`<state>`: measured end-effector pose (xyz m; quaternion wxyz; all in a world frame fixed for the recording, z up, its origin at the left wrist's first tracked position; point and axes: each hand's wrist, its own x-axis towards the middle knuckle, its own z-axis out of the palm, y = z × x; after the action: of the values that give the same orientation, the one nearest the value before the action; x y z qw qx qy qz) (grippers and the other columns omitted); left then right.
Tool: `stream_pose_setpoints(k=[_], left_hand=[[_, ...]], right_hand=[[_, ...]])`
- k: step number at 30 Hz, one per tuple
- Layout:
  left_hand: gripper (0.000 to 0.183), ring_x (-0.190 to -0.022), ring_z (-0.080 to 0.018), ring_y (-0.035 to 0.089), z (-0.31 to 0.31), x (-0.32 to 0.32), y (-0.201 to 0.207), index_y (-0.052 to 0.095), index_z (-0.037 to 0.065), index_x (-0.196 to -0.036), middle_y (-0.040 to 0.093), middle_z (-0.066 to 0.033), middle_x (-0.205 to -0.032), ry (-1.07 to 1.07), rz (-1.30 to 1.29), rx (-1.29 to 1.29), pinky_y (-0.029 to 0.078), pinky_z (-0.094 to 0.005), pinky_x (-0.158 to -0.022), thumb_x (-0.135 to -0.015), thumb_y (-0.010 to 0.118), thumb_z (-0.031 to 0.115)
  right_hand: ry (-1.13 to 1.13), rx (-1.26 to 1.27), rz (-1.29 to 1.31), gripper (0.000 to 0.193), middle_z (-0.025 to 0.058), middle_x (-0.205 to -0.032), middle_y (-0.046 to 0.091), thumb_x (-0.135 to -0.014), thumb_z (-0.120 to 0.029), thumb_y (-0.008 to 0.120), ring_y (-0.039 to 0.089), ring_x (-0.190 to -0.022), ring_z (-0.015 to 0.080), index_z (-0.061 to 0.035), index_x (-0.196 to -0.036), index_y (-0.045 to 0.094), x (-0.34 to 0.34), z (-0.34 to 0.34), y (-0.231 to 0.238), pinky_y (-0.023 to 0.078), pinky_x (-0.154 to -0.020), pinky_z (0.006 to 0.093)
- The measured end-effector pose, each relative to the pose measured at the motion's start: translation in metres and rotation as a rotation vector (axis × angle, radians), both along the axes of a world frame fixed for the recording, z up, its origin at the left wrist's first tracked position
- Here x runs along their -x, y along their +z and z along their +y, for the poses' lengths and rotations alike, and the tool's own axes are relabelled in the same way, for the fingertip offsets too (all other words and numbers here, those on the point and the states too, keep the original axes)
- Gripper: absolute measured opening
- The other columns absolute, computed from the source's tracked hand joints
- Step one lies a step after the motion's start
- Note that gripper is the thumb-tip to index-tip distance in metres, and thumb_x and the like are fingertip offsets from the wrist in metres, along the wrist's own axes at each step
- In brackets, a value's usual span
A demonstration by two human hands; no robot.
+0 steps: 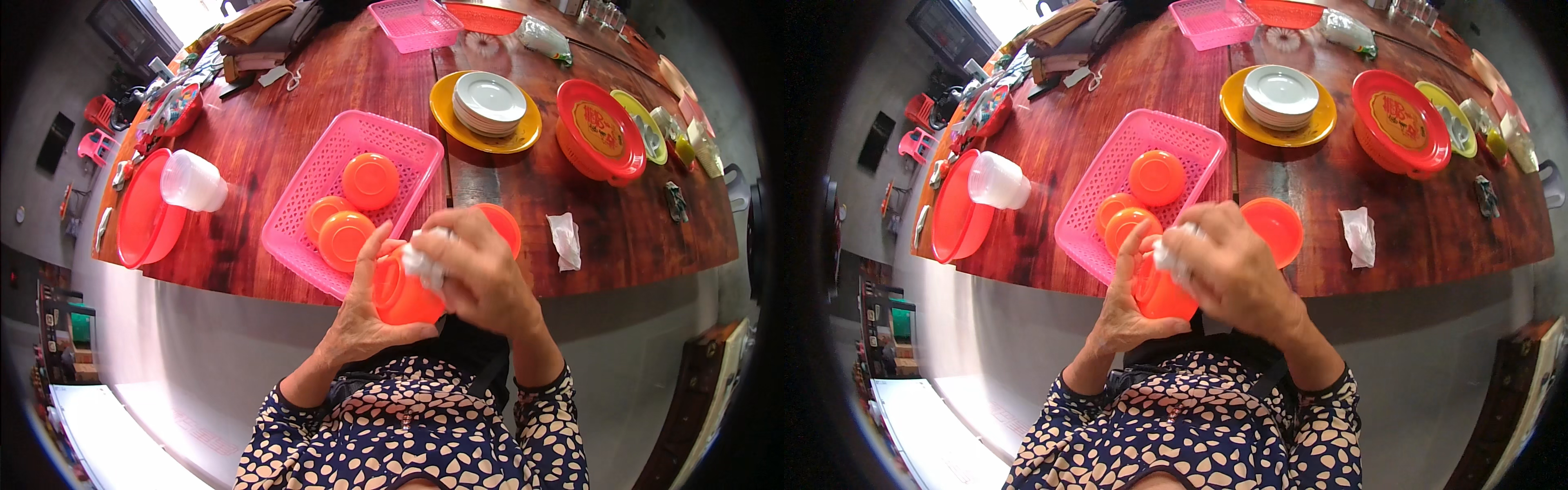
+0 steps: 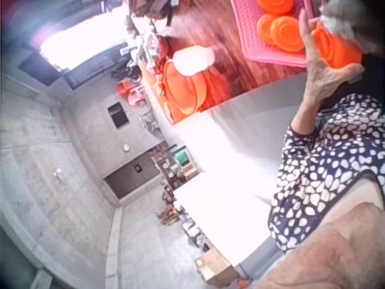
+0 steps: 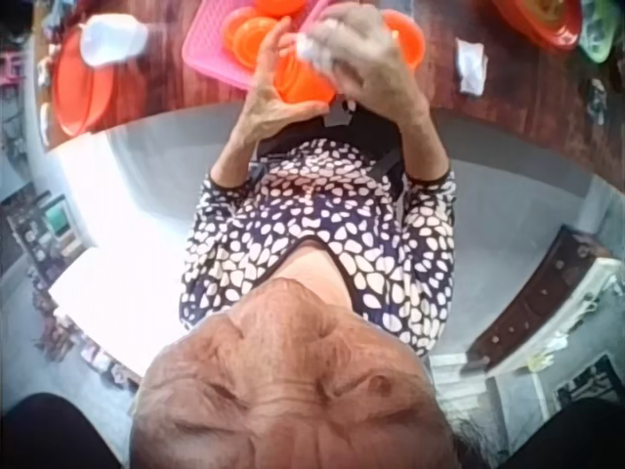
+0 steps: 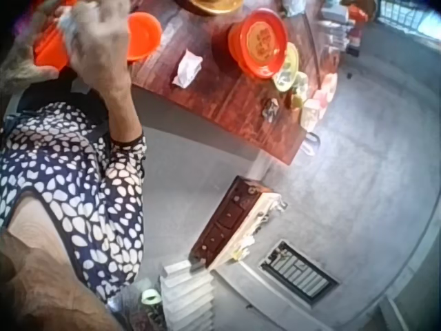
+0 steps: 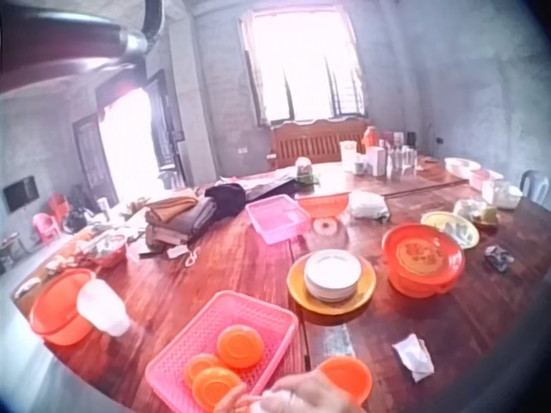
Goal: The person wipes several small orange plastic bowls with a white cloth. They pick up each bowl from a pink basket, wipe the exterior and interior surfaces, and place the cleaned bowls back into the basket. The task is performed at a wooden table with other dishes visible in the background.
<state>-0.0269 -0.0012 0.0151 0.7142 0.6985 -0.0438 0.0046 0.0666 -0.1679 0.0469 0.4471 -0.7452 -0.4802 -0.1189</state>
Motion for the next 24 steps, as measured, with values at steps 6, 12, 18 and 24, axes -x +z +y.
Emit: stream_pose_setpoints(k=[6, 12, 18, 24], left_hand=[[0.128, -0.122, -0.0277, 0.047, 0.006, -0.005, -0.017, 0.001, 0.012, -0.15, 0.035, -0.0152, -0.136, 0.011, -0.086, -0.054, 0.04, -0.0401, -0.103, -0.058, 0.091, 0.017], [0.135, -0.131, -0.0287, 0.037, 0.004, 0.0, -0.011, -0.001, 0.012, -0.15, 0.033, -0.0168, -0.14, -0.131, -0.192, -0.01, 0.033, -0.0434, -0.108, -0.054, 0.094, 0.025], [0.13, -0.131, -0.0267, 0.036, -0.002, 0.007, -0.006, 0.007, 0.009, -0.149, 0.032, -0.0154, -0.139, -0.143, -0.076, 0.381, 0.034, -0.0414, -0.107, -0.055, 0.094, 0.028], [0.101, -0.128, -0.023, 0.044, 0.002, -0.002, -0.01, 0.014, 0.005, -0.147, 0.042, -0.0125, -0.138, 0.077, -0.027, 0.638, 0.038, -0.0385, -0.106, -0.075, 0.078, 0.038]], right_hand=[[0.034, 0.084, -0.148, 0.033, 0.0116, -0.101, 0.058, -0.065, -0.005, 0.072, 0.058, -0.091, 0.0288, -0.0036, -0.097, 0.064, 0.03, 0.009, 0.005, 0.051, -0.078, 0.0378], [0.262, -0.18, 0.305, 0.038, 0.0087, -0.096, 0.063, -0.071, 0.008, 0.052, 0.06, -0.087, 0.0206, -0.001, -0.106, 0.063, -0.016, -0.005, -0.007, 0.049, -0.074, 0.0313], [0.349, -0.424, 1.127, 0.031, 0.002, -0.087, 0.062, -0.081, 0.005, 0.046, 0.057, -0.071, 0.0038, 0.0004, -0.108, 0.061, -0.02, -0.003, -0.036, 0.045, -0.058, 0.018], [0.165, -0.652, 1.258, 0.025, 0.0037, -0.09, 0.062, -0.091, -0.001, 0.049, 0.056, -0.064, 0.0049, 0.0008, -0.116, 0.054, 0.004, 0.02, -0.06, 0.044, -0.051, 0.0174]])
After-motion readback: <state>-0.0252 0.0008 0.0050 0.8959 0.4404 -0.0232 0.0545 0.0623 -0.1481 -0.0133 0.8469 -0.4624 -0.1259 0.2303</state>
